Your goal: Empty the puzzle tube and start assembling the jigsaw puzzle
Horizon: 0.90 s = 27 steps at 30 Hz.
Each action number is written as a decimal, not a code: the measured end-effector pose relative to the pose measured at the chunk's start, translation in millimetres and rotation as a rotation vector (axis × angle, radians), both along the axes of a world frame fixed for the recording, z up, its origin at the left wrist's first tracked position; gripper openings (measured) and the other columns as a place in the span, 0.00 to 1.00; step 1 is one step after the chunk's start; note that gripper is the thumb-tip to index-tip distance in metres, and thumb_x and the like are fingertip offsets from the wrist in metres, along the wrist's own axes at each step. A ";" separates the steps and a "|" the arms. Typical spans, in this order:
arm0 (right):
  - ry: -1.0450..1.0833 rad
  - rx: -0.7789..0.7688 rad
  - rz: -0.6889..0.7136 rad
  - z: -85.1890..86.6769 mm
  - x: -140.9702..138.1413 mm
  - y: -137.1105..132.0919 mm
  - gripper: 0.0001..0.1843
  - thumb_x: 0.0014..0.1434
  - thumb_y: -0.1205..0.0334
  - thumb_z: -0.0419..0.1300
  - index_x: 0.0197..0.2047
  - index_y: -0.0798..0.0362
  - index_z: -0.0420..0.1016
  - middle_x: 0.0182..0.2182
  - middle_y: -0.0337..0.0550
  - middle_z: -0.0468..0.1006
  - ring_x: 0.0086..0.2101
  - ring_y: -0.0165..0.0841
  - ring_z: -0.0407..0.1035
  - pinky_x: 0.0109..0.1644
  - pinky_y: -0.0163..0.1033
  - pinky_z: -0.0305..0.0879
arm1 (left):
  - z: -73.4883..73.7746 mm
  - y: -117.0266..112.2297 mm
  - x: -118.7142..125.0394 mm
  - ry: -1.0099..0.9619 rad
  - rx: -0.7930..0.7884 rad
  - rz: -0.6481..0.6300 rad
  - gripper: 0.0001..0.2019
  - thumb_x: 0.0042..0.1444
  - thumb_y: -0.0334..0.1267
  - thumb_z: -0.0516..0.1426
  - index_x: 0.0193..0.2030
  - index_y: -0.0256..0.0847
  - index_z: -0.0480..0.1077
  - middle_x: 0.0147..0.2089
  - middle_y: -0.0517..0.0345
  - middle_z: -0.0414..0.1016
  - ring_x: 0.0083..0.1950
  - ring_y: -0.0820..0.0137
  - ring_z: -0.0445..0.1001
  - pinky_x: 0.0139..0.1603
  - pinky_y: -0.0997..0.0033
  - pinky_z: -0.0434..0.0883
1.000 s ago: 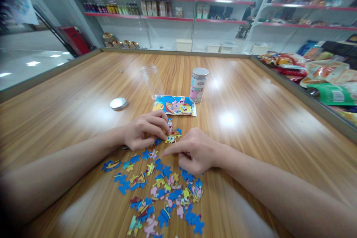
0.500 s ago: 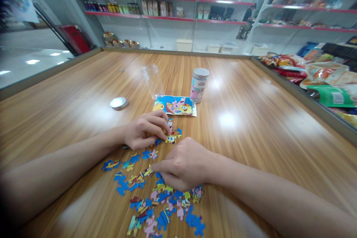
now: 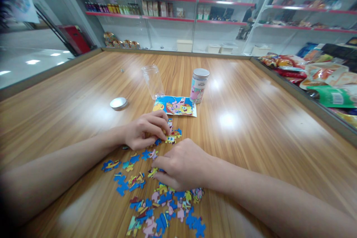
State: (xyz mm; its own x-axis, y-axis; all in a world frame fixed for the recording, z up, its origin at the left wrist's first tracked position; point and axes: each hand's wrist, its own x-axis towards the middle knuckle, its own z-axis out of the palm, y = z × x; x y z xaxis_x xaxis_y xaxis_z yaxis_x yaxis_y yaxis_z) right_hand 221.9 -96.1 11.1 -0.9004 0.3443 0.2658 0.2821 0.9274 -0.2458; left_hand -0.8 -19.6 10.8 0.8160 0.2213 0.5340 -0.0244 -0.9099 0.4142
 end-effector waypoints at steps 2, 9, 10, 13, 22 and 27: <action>-0.024 -0.002 -0.027 1.2 -0.2 -0.3 0.14 0.68 0.52 0.54 0.43 0.51 0.78 0.22 0.37 0.76 0.21 0.29 0.65 0.25 0.39 0.45 | 0.1 0.0 -0.2 0.004 -0.003 0.000 0.12 0.47 0.27 0.54 0.34 0.42 0.76 0.41 0.51 0.82 0.40 0.63 0.75 0.51 0.52 0.72; -0.052 -0.152 -0.082 5.4 -1.1 3.3 0.13 0.63 0.51 0.59 0.42 0.52 0.76 0.26 0.39 0.79 0.25 0.30 0.69 0.28 0.36 0.50 | -1.4 1.0 -2.1 0.009 -0.004 0.003 0.12 0.47 0.27 0.54 0.35 0.42 0.76 0.41 0.51 0.82 0.41 0.62 0.75 0.52 0.51 0.72; -0.039 -0.178 -0.080 5.4 -1.0 4.1 0.13 0.63 0.51 0.59 0.42 0.52 0.75 0.27 0.38 0.79 0.25 0.29 0.69 0.28 0.36 0.51 | -1.6 1.1 -2.2 0.008 -0.004 0.004 0.12 0.47 0.27 0.55 0.35 0.42 0.77 0.41 0.51 0.82 0.42 0.62 0.75 0.52 0.51 0.72; 0.023 -0.227 -0.068 4.1 -0.5 5.5 0.12 0.61 0.53 0.60 0.42 0.52 0.74 0.27 0.36 0.79 0.24 0.28 0.68 0.28 0.35 0.52 | -1.4 0.9 -2.1 0.001 0.000 0.003 0.12 0.47 0.27 0.55 0.35 0.42 0.77 0.41 0.51 0.82 0.41 0.62 0.75 0.52 0.52 0.72; 0.147 -0.574 -0.121 9.0 6.1 14.3 0.07 0.60 0.60 0.64 0.34 0.55 0.77 0.16 0.28 0.60 0.18 0.22 0.54 0.25 0.30 0.50 | -1.7 0.2 -1.9 0.007 0.010 0.017 0.13 0.46 0.27 0.54 0.35 0.42 0.77 0.41 0.52 0.82 0.41 0.63 0.75 0.50 0.53 0.73; 0.111 -0.717 -0.321 11.8 28.6 46.8 0.11 0.60 0.57 0.63 0.33 0.57 0.76 0.15 0.27 0.57 0.18 0.23 0.50 0.22 0.31 0.46 | -1.1 -0.1 -2.0 0.021 0.013 0.021 0.13 0.46 0.27 0.54 0.34 0.41 0.77 0.41 0.51 0.81 0.41 0.63 0.75 0.51 0.52 0.72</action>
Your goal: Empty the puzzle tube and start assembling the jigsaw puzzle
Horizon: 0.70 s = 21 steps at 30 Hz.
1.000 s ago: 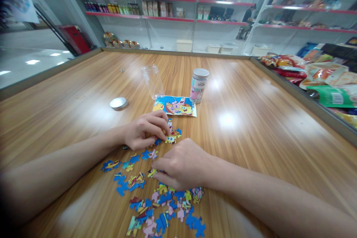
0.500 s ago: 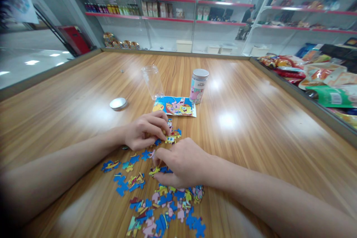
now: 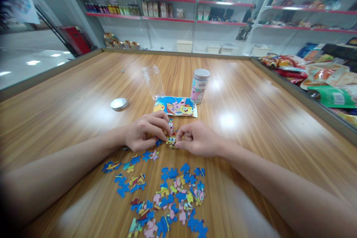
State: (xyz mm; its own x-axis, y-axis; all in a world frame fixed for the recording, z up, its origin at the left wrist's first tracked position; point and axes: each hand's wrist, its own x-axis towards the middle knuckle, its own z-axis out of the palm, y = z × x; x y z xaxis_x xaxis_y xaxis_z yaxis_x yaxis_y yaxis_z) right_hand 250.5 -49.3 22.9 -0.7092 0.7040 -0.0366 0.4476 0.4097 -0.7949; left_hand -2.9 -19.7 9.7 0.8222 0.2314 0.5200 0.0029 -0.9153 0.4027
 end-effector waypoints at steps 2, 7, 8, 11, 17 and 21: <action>-0.077 0.048 -0.058 -1.3 6.2 10.8 0.10 0.59 0.58 0.64 0.32 0.57 0.76 0.16 0.28 0.59 0.19 0.23 0.52 0.23 0.31 0.47 | -0.5 0.1 -0.2 0.008 0.000 0.003 0.13 0.46 0.27 0.54 0.34 0.42 0.77 0.41 0.52 0.82 0.41 0.63 0.75 0.51 0.52 0.72; -0.133 0.239 -0.131 -6.0 5.9 15.2 0.08 0.60 0.59 0.62 0.35 0.55 0.75 0.17 0.28 0.61 0.21 0.24 0.54 0.29 0.32 0.51 | -1.7 0.4 -0.5 -0.008 0.001 0.012 0.13 0.45 0.27 0.54 0.34 0.42 0.77 0.41 0.52 0.82 0.42 0.63 0.74 0.52 0.53 0.73; -0.127 0.252 -0.125 -6.5 5.1 14.1 0.07 0.61 0.59 0.61 0.36 0.55 0.76 0.17 0.28 0.60 0.20 0.24 0.54 0.29 0.32 0.50 | -1.6 0.3 -0.4 -0.009 0.001 0.011 0.13 0.45 0.27 0.54 0.34 0.42 0.77 0.41 0.52 0.82 0.42 0.63 0.74 0.52 0.53 0.73; -0.109 0.287 -0.092 -7.7 4.1 11.4 0.10 0.61 0.56 0.63 0.40 0.54 0.76 0.16 0.27 0.59 0.19 0.24 0.53 0.28 0.32 0.48 | -0.7 -0.1 -0.2 -0.004 0.005 0.007 0.14 0.45 0.26 0.54 0.35 0.42 0.77 0.41 0.52 0.81 0.42 0.62 0.74 0.53 0.52 0.73; -0.118 0.388 -0.094 -9.9 4.6 11.0 0.10 0.60 0.55 0.64 0.41 0.53 0.78 0.17 0.27 0.60 0.20 0.23 0.54 0.29 0.33 0.47 | 0.5 -0.1 0.6 -0.001 0.001 0.011 0.14 0.44 0.26 0.54 0.34 0.41 0.77 0.40 0.51 0.81 0.42 0.62 0.73 0.52 0.53 0.73; -0.103 0.399 -0.074 -10.8 5.5 11.6 0.09 0.61 0.59 0.62 0.42 0.52 0.78 0.17 0.27 0.60 0.19 0.24 0.55 0.29 0.32 0.48 | 0.4 -0.1 0.4 0.002 -0.002 0.012 0.14 0.44 0.26 0.54 0.34 0.42 0.77 0.41 0.51 0.81 0.43 0.61 0.73 0.51 0.54 0.73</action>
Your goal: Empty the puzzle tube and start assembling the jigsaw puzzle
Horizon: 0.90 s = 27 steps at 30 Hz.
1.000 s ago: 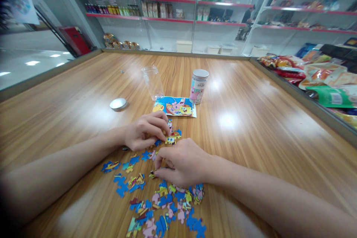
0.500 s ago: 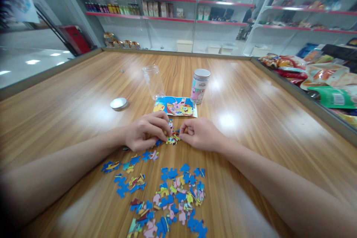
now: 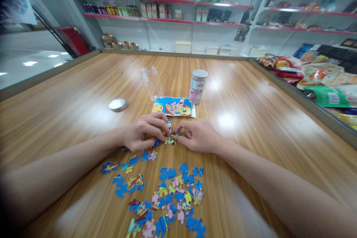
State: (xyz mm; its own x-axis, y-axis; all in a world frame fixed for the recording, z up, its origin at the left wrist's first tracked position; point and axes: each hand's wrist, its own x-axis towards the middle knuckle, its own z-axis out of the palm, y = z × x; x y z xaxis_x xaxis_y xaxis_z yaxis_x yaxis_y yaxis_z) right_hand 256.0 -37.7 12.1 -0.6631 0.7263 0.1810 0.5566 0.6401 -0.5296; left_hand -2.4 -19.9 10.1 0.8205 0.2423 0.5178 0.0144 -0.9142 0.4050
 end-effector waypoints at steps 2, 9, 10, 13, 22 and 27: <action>0.002 0.003 0.006 -0.3 0.2 0.3 0.08 0.61 0.61 0.61 0.42 0.53 0.78 0.16 0.26 0.60 0.19 0.23 0.55 0.29 0.33 0.48 | 0.0 -0.1 -0.1 0.001 -0.001 -0.003 0.14 0.45 0.26 0.54 0.34 0.42 0.77 0.41 0.51 0.81 0.42 0.61 0.73 0.52 0.53 0.73; 0.015 -0.008 -0.012 -1.1 0.9 0.8 0.12 0.59 0.65 0.60 0.47 0.54 0.76 0.16 0.25 0.59 0.18 0.24 0.55 0.27 0.32 0.48 | -0.3 0.1 -0.4 -0.002 -0.001 -0.007 0.14 0.45 0.26 0.53 0.35 0.41 0.77 0.41 0.51 0.81 0.42 0.62 0.73 0.53 0.53 0.72; 0.018 -0.007 -0.007 -1.2 1.1 0.8 0.12 0.60 0.64 0.60 0.47 0.54 0.76 0.16 0.25 0.59 0.18 0.24 0.55 0.27 0.32 0.48 | -0.4 0.2 -0.6 0.000 0.001 -0.007 0.14 0.45 0.26 0.53 0.35 0.41 0.77 0.41 0.51 0.81 0.42 0.62 0.73 0.53 0.53 0.72; 0.003 0.015 0.008 -1.6 1.0 0.4 0.12 0.61 0.57 0.63 0.46 0.52 0.77 0.16 0.26 0.59 0.18 0.24 0.55 0.27 0.32 0.49 | -0.9 0.2 -1.2 0.014 0.000 -0.002 0.14 0.45 0.26 0.53 0.35 0.41 0.77 0.41 0.51 0.81 0.42 0.62 0.73 0.54 0.53 0.72; -0.014 0.042 0.027 -1.4 2.4 3.4 0.10 0.60 0.56 0.64 0.41 0.54 0.77 0.16 0.27 0.62 0.19 0.23 0.57 0.27 0.31 0.51 | 0.8 -0.4 -0.3 0.007 0.001 -0.002 0.13 0.45 0.26 0.53 0.34 0.41 0.77 0.41 0.51 0.80 0.42 0.62 0.72 0.53 0.52 0.72; 0.008 0.061 0.079 -0.9 5.7 4.7 0.09 0.59 0.57 0.64 0.35 0.55 0.77 0.17 0.29 0.64 0.19 0.22 0.57 0.27 0.30 0.53 | 0.8 -1.2 -0.5 0.017 -0.009 0.006 0.13 0.46 0.25 0.54 0.35 0.41 0.77 0.41 0.51 0.80 0.43 0.62 0.72 0.53 0.53 0.72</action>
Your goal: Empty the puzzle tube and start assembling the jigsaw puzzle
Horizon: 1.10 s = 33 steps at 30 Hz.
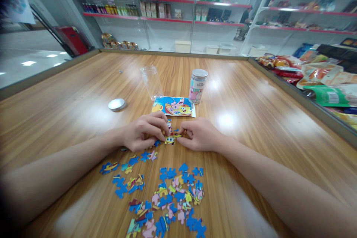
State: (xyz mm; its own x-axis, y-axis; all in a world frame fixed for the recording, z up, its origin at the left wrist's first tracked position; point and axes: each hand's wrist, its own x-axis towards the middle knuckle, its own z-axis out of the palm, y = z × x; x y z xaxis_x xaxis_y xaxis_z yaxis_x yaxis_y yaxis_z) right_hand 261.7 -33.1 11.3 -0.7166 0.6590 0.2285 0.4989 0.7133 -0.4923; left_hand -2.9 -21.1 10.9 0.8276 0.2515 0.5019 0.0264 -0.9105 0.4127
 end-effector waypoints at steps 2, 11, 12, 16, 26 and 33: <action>0.013 0.025 0.039 -0.9 1.2 0.0 0.09 0.59 0.58 0.64 0.33 0.55 0.76 0.17 0.30 0.64 0.18 0.22 0.56 0.26 0.30 0.53 | -0.3 -0.1 -0.1 -0.004 -0.012 0.000 0.13 0.46 0.25 0.54 0.34 0.41 0.76 0.40 0.52 0.80 0.42 0.62 0.73 0.53 0.53 0.72; -0.003 0.114 0.135 -1.2 1.3 -3.8 0.12 0.60 0.57 0.62 0.29 0.55 0.74 0.18 0.32 0.66 0.19 0.23 0.58 0.26 0.31 0.52 | 0.5 0.2 0.8 -0.018 -0.017 -0.002 0.12 0.46 0.25 0.54 0.34 0.42 0.76 0.39 0.52 0.81 0.42 0.63 0.74 0.54 0.52 0.72; -0.008 0.111 0.135 -0.8 1.1 -4.1 0.12 0.60 0.57 0.62 0.29 0.55 0.74 0.18 0.33 0.66 0.19 0.23 0.59 0.26 0.31 0.52 | 0.6 0.1 0.8 -0.015 -0.017 -0.002 0.12 0.46 0.25 0.54 0.34 0.41 0.76 0.39 0.52 0.81 0.42 0.63 0.74 0.54 0.52 0.72; -0.017 0.068 0.136 1.3 1.0 -3.3 0.09 0.59 0.59 0.62 0.30 0.55 0.74 0.18 0.32 0.65 0.19 0.23 0.58 0.26 0.30 0.52 | -0.5 0.5 0.3 -0.010 -0.019 0.001 0.12 0.46 0.25 0.54 0.34 0.42 0.76 0.39 0.53 0.81 0.42 0.63 0.74 0.53 0.53 0.71; -0.007 -0.037 0.109 6.5 -1.4 -2.9 0.07 0.56 0.60 0.63 0.31 0.55 0.72 0.17 0.29 0.63 0.19 0.23 0.57 0.25 0.30 0.52 | 0.7 -2.6 1.0 0.090 0.008 0.017 0.20 0.47 0.27 0.53 0.47 0.41 0.76 0.40 0.51 0.76 0.42 0.62 0.72 0.52 0.53 0.70; -0.002 -0.015 0.099 6.8 -2.1 -3.7 0.12 0.58 0.58 0.63 0.27 0.53 0.67 0.17 0.30 0.62 0.19 0.23 0.56 0.26 0.31 0.50 | 3.2 -5.3 3.5 0.134 0.066 0.027 0.21 0.48 0.27 0.54 0.49 0.42 0.77 0.40 0.50 0.73 0.40 0.63 0.71 0.51 0.53 0.70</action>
State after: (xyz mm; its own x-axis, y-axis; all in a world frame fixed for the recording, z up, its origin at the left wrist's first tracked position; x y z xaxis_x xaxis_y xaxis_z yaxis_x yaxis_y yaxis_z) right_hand 259.6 -36.8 18.1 -0.7790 0.5881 0.2174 0.4274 0.7518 -0.5021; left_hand 0.6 -26.4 14.1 0.8815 0.2452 0.4035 0.1025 -0.9336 0.3434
